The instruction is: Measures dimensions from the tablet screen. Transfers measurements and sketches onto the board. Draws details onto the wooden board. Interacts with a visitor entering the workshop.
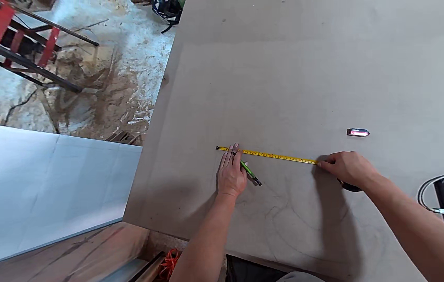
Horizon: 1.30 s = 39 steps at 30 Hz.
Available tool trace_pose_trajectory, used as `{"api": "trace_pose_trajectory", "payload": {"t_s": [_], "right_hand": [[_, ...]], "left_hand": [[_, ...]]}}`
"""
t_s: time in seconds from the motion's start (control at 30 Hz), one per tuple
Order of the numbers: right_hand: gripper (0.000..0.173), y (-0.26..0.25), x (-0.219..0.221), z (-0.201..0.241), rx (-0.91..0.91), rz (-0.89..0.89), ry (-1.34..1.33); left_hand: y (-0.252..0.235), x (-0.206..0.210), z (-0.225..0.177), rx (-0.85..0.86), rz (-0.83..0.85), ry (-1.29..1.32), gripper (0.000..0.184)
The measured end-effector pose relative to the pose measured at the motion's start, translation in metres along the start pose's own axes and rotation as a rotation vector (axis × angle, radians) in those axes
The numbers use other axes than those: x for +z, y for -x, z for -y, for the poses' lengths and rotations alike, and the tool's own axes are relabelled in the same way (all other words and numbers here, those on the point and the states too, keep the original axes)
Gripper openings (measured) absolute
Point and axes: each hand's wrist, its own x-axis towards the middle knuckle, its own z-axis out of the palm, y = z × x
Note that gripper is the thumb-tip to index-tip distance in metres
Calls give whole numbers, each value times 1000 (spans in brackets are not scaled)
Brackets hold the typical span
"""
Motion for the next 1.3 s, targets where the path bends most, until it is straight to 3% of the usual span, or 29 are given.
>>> {"api": "trace_pose_trajectory", "payload": {"t_s": [0.53, 0.67, 0.87, 1.07, 1.17, 1.3], "right_hand": [[53, 8, -9, 10, 94, 17, -44], [64, 10, -9, -16, 110, -8, -67], [63, 23, -15, -76, 184, -14, -102], [62, 11, -20, -76, 203, 79, -51], [62, 7, -24, -76, 205, 103, -37], [63, 4, -22, -79, 188, 107, -30]], "left_hand": [[-4, 3, 6, 17, 27, 59, 48], [-3, 5, 7, 15, 25, 70, 48], [-3, 6, 8, 31, -5, 79, 50], [-5, -1, 7, 28, -22, 144, 47], [-10, -21, -5, -45, -13, 246, 48], [-15, -40, -53, -1, -5, 514, 46]]}}
